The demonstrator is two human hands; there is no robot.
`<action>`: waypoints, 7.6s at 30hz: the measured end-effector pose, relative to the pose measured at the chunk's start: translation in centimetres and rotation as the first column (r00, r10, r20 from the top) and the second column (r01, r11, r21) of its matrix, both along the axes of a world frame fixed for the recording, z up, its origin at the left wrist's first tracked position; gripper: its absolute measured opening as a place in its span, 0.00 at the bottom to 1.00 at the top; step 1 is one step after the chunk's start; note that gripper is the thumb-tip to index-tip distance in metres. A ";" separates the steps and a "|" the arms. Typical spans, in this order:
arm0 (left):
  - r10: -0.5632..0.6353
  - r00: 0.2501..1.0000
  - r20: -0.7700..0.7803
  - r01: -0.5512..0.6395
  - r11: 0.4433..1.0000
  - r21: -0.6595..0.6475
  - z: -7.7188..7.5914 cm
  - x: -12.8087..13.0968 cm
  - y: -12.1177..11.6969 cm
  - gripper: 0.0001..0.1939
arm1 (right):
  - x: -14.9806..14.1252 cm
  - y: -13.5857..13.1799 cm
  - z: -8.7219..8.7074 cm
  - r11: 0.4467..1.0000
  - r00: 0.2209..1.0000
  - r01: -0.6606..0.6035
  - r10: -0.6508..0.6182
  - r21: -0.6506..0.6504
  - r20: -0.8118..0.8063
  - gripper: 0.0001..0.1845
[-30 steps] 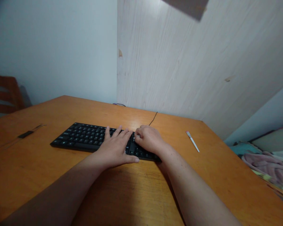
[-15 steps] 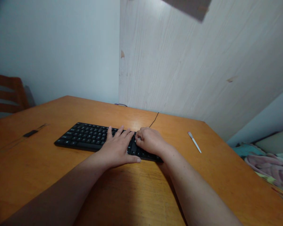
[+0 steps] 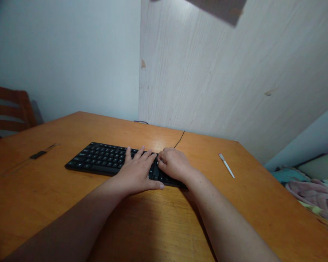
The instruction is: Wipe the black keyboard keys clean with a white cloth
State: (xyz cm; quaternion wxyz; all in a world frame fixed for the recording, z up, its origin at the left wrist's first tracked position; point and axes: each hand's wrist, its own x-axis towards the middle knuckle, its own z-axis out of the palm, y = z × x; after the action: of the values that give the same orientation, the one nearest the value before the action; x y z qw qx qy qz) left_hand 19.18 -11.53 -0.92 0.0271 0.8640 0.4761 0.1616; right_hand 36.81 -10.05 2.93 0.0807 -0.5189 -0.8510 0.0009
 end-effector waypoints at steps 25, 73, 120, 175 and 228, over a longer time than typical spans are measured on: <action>-0.061 0.998 0.000 0.061 0.998 -0.010 0.9 0.0 -0.2 0.47 | 1.7 0.6 0.4 0.998 0.999 0.024 -0.022 -0.066 0.032 0.07; -0.076 0.995 -0.063 0.078 0.997 0.024 0.9 -0.2 -0.3 0.39 | 2.7 -0.1 1.8 0.956 0.998 -0.013 -0.008 -0.292 -0.070 0.08; -0.098 0.995 0.008 0.098 0.995 -0.019 1.3 -0.2 -0.5 0.31 | 2.2 -0.4 1.2 0.909 0.992 -0.092 0.051 -0.406 -0.112 0.05; -0.087 0.996 -0.009 0.087 0.996 -0.032 1.0 -0.2 -0.3 0.36 | 2.4 -1.1 2.6 0.893 1.000 0.003 0.007 -0.450 0.020 0.05; -0.063 0.998 -0.001 0.063 0.998 0.010 0.5 -0.1 -0.3 0.37 | 5.5 3.1 -1.3 0.980 0.959 0.135 -0.166 -0.143 -0.230 0.07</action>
State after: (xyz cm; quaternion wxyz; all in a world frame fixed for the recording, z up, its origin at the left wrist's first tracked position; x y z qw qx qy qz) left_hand 19.05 -11.83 -0.45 0.0278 0.8787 0.4479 0.1626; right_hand 42.28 -6.90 1.62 0.1502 -0.5823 -0.7912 0.1112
